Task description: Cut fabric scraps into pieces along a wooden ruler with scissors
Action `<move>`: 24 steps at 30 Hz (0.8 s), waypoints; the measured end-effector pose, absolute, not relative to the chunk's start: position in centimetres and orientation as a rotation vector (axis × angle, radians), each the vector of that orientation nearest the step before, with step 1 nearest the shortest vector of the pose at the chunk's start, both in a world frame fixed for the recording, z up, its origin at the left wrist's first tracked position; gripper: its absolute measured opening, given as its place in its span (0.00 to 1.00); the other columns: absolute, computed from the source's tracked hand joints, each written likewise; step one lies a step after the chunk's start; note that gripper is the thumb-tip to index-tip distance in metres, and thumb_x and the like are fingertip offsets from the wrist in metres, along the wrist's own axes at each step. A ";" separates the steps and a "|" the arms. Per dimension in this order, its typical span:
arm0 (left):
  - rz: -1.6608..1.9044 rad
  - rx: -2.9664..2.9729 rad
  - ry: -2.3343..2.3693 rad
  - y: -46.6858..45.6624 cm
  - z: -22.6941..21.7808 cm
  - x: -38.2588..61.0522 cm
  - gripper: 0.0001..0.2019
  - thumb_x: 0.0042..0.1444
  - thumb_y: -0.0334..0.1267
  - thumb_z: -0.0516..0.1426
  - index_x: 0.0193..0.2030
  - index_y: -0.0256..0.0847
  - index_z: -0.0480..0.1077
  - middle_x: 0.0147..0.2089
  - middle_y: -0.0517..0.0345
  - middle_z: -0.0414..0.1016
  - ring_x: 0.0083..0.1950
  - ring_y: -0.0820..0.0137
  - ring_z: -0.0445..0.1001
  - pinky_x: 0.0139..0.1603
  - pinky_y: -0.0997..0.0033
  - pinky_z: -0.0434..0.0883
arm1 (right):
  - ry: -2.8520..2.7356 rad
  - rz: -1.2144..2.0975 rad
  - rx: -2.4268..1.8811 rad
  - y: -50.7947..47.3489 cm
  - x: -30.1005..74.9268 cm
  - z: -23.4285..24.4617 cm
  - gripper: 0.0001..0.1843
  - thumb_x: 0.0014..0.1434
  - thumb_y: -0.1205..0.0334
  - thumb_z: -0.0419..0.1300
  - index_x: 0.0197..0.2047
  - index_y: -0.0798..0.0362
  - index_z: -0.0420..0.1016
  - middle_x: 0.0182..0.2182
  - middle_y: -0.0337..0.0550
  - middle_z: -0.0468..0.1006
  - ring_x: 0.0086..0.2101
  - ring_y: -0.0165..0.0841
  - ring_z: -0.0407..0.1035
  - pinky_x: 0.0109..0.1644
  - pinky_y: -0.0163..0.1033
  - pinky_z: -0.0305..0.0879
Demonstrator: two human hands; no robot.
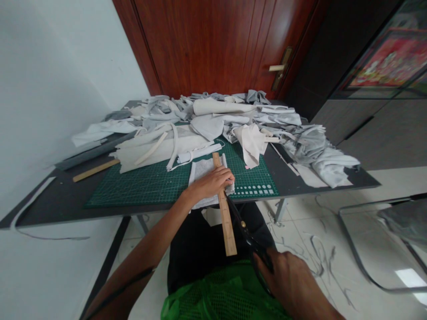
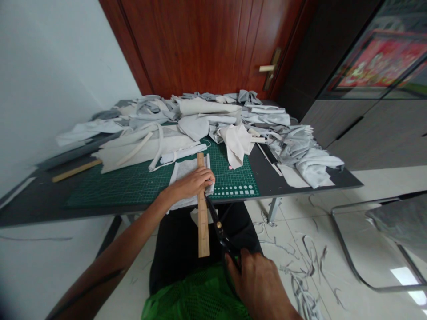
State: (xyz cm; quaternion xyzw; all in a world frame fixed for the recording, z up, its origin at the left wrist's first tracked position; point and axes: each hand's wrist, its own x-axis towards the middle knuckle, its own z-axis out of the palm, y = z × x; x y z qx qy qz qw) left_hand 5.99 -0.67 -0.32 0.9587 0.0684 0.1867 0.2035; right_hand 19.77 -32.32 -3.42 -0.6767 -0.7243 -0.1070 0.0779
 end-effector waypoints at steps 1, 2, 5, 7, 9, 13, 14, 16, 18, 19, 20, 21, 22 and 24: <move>0.517 2.673 0.196 -0.7 -0.3 6.0 0.09 0.74 0.38 0.51 0.40 0.42 0.65 0.43 0.55 0.72 0.49 0.63 0.69 0.55 0.61 0.67 | -2.142 -0.347 -2.067 -32.4 19.7 -3.5 0.11 0.69 0.59 0.61 0.35 0.53 0.78 0.22 0.42 0.73 0.19 0.29 0.64 0.23 0.35 0.48; 0.511 2.670 0.200 -0.7 -0.4 6.0 0.09 0.74 0.37 0.51 0.40 0.42 0.65 0.43 0.55 0.72 0.49 0.63 0.69 0.55 0.61 0.67 | -2.138 -0.368 -2.081 -32.4 19.7 -3.6 0.10 0.68 0.59 0.62 0.35 0.53 0.78 0.22 0.42 0.73 0.20 0.29 0.65 0.23 0.35 0.48; 0.500 2.663 0.210 -0.6 -0.4 6.0 0.08 0.74 0.37 0.51 0.40 0.42 0.65 0.43 0.55 0.72 0.50 0.63 0.69 0.55 0.61 0.68 | -2.247 -0.348 -1.986 -32.7 20.1 -3.6 0.07 0.68 0.60 0.61 0.38 0.51 0.79 0.25 0.43 0.76 0.20 0.29 0.65 0.23 0.36 0.47; 0.499 2.660 0.217 -0.6 -0.4 5.9 0.09 0.74 0.38 0.50 0.40 0.43 0.65 0.44 0.55 0.72 0.50 0.63 0.69 0.56 0.61 0.67 | -2.292 -0.289 -1.925 -32.8 20.5 -3.5 0.10 0.70 0.61 0.58 0.40 0.50 0.80 0.25 0.43 0.77 0.19 0.29 0.66 0.23 0.36 0.47; 0.503 2.658 0.219 -0.7 -0.4 5.9 0.09 0.74 0.38 0.50 0.40 0.43 0.65 0.44 0.55 0.72 0.51 0.63 0.69 0.56 0.61 0.67 | -2.233 -0.256 -1.938 -32.8 20.7 -3.5 0.15 0.72 0.60 0.54 0.38 0.50 0.81 0.24 0.44 0.77 0.19 0.30 0.67 0.23 0.38 0.49; 0.520 2.674 0.203 -0.7 -0.4 5.8 0.08 0.75 0.38 0.50 0.42 0.42 0.65 0.44 0.54 0.72 0.50 0.63 0.69 0.55 0.62 0.68 | -1.947 -0.137 -2.089 -32.5 20.5 -3.4 0.28 0.73 0.48 0.49 0.27 0.51 0.76 0.19 0.44 0.74 0.20 0.34 0.68 0.26 0.40 0.54; 0.522 2.679 0.198 -0.7 -0.4 5.8 0.08 0.75 0.38 0.50 0.42 0.42 0.65 0.45 0.54 0.72 0.50 0.63 0.69 0.55 0.62 0.68 | -1.894 -0.083 -2.132 -32.4 20.5 -3.4 0.29 0.73 0.45 0.49 0.25 0.51 0.73 0.19 0.44 0.73 0.20 0.34 0.68 0.27 0.40 0.55; 0.526 2.684 0.196 -0.7 -0.4 5.8 0.08 0.74 0.38 0.50 0.42 0.42 0.65 0.44 0.54 0.72 0.50 0.63 0.69 0.55 0.62 0.68 | -1.847 -0.009 -2.176 -32.2 20.5 -3.1 0.31 0.72 0.41 0.48 0.24 0.50 0.72 0.18 0.44 0.72 0.21 0.35 0.69 0.27 0.41 0.56; 0.527 2.681 0.209 -0.7 -0.4 5.8 0.08 0.74 0.37 0.51 0.41 0.42 0.65 0.44 0.54 0.72 0.50 0.63 0.69 0.55 0.61 0.68 | -1.828 -0.004 -2.156 -32.2 20.6 -3.0 0.32 0.72 0.40 0.46 0.26 0.50 0.73 0.20 0.45 0.75 0.22 0.37 0.70 0.28 0.42 0.58; 0.526 2.680 0.218 -0.7 -0.4 5.8 0.08 0.74 0.37 0.51 0.41 0.42 0.65 0.44 0.54 0.72 0.50 0.63 0.69 0.55 0.61 0.68 | -1.822 -0.006 -2.132 -32.2 20.6 -3.0 0.32 0.72 0.39 0.45 0.27 0.51 0.74 0.21 0.46 0.76 0.23 0.38 0.71 0.29 0.42 0.59; 0.522 2.678 0.227 -0.7 -0.4 5.8 0.08 0.74 0.37 0.51 0.41 0.42 0.65 0.44 0.54 0.72 0.50 0.63 0.70 0.55 0.61 0.68 | -1.815 0.002 -2.110 -32.2 20.7 -3.0 0.32 0.72 0.39 0.45 0.28 0.51 0.75 0.22 0.47 0.77 0.23 0.38 0.72 0.29 0.42 0.61; 0.517 2.678 0.234 -0.8 -0.4 5.8 0.08 0.74 0.37 0.51 0.41 0.42 0.64 0.44 0.55 0.72 0.50 0.63 0.70 0.55 0.61 0.68 | -1.805 0.018 -2.100 -32.3 20.8 -3.0 0.32 0.72 0.39 0.46 0.29 0.51 0.76 0.23 0.47 0.77 0.24 0.39 0.72 0.30 0.42 0.62; 0.511 2.679 0.238 -0.8 -0.3 5.8 0.07 0.74 0.36 0.51 0.41 0.42 0.64 0.44 0.55 0.72 0.50 0.63 0.70 0.55 0.61 0.68 | -1.795 0.045 -2.103 -32.4 20.9 -3.1 0.32 0.72 0.39 0.47 0.30 0.51 0.76 0.23 0.47 0.77 0.24 0.39 0.73 0.30 0.42 0.62; 0.507 2.681 0.242 -0.9 -0.2 5.8 0.07 0.74 0.36 0.51 0.41 0.43 0.64 0.44 0.55 0.72 0.50 0.63 0.70 0.55 0.61 0.68 | -1.764 0.103 -2.135 -32.7 21.0 -3.2 0.31 0.71 0.37 0.48 0.30 0.51 0.77 0.22 0.46 0.77 0.24 0.40 0.73 0.30 0.43 0.62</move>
